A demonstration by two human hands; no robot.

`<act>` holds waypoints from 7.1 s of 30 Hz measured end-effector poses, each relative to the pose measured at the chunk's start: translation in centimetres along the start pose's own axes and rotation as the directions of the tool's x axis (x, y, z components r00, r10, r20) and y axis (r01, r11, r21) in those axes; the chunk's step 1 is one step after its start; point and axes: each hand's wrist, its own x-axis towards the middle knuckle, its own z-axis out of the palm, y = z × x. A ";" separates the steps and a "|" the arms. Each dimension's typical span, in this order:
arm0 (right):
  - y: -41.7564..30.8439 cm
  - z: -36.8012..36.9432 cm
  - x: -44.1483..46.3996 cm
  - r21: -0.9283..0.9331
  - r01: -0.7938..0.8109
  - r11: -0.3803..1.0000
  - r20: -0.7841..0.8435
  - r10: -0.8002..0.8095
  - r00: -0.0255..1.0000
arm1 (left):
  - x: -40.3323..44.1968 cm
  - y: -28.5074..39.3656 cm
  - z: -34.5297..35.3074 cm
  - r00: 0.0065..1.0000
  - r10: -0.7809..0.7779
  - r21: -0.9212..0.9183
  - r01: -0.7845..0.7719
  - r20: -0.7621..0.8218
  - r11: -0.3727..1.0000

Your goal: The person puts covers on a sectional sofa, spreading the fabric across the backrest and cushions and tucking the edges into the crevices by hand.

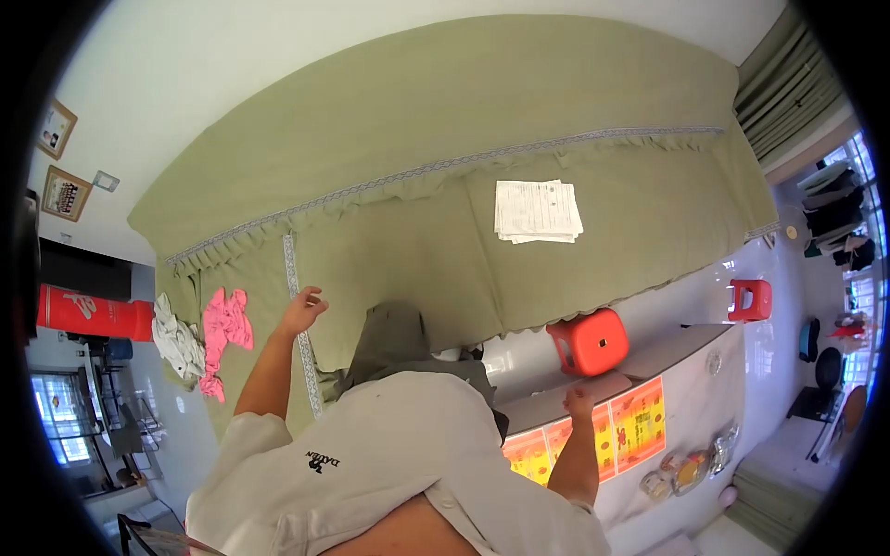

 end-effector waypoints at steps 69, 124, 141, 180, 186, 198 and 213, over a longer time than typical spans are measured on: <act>-97.0 52.3 28.4 -0.770 0.601 -0.212 0.277 -0.961 0.016 | 65.0 25.1 -27.7 0.422 0.878 0.768 -0.476 -0.228 0.428; -95.3 61.9 27.1 -0.528 0.833 -0.164 0.849 -0.064 0.525 | 69.5 20.7 -25.6 0.904 0.179 0.467 -0.361 0.389 0.807; -94.2 63.3 26.1 -0.408 0.852 -0.329 0.913 -0.172 0.371 | 74.5 24.1 -20.2 0.841 0.177 0.405 -0.418 0.511 0.813; -94.2 63.6 23.6 -0.417 0.894 -0.163 0.888 -0.284 0.363 | 67.6 -3.0 -45.2 0.780 -0.625 0.398 0.579 -0.017 0.712; -92.4 58.5 29.6 -0.399 0.865 -0.305 0.905 -0.284 0.317 | 73.3 -0.7 -41.6 0.925 -0.234 0.604 0.008 0.298 0.797; -98.8 54.5 26.9 -0.918 0.358 -0.172 0.391 -0.234 0.890 | 64.7 23.4 -30.2 0.875 0.011 0.346 -0.202 0.483 0.916; -98.9 55.8 30.2 -0.921 0.389 -0.039 0.390 -0.062 0.919 | 66.6 21.2 -30.1 0.860 0.165 0.211 -0.297 0.482 0.931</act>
